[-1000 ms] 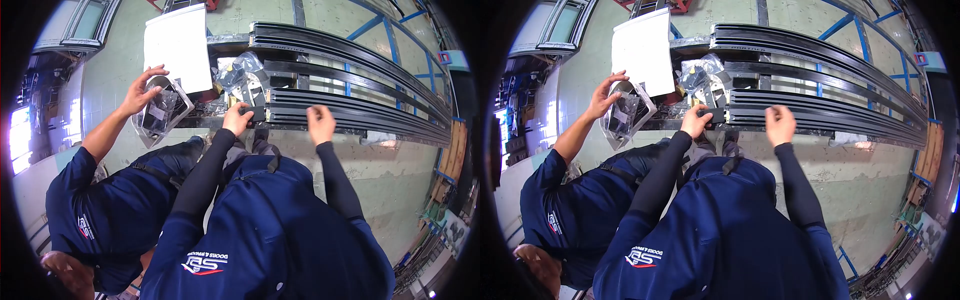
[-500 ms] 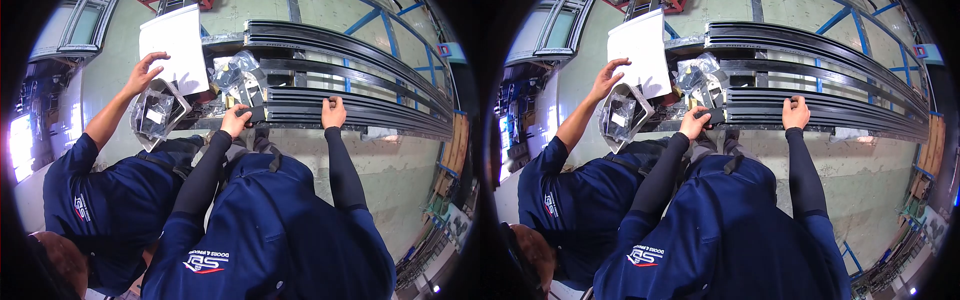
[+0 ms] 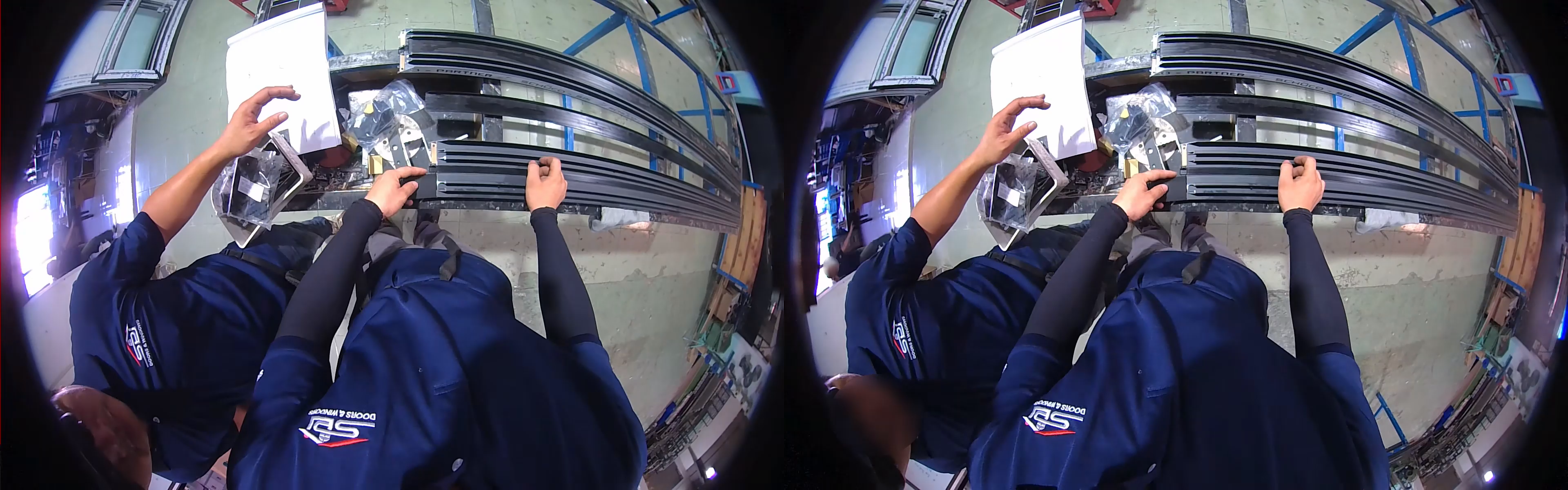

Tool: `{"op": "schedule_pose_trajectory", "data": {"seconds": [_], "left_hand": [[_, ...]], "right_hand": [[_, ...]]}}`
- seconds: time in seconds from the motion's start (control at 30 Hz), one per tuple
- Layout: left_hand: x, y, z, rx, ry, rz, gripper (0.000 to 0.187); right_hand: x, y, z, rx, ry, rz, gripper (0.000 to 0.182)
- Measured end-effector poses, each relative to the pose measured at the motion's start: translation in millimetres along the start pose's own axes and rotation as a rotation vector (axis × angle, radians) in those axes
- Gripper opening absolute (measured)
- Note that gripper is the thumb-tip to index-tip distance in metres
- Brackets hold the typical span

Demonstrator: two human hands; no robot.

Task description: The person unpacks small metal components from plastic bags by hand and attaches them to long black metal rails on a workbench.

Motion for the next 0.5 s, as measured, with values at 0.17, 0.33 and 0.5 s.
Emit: {"op": "schedule_pose_trajectory", "data": {"seconds": [0.17, 0.33, 0.5], "left_hand": [[-2.3, -0.5, 6.3, -0.126, 0.013, -0.084, 0.038], [-7.4, 2.8, 5.5, -0.314, 0.118, -0.069, 0.039], [-5.8, 8.0, -3.7, -0.403, 0.246, 0.025, 0.042]], "right_hand": [[1.0, 0.7, -1.4, 0.022, -0.015, 0.023, 0.021], [0.0, 4.1, -3.3, 0.095, -0.036, 0.066, 0.020], [0.4, 6.8, -3.6, 0.133, -0.035, 0.091, 0.021]]}}
Point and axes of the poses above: each hand's wrist, its own x-axis away from the middle knuckle, its own y-axis out of the palm, z = x × y, the point moved 1 cm from there along -x, towards the middle knuckle, and after that the axes turned 7 degrees about x, right-handed, at the moved point
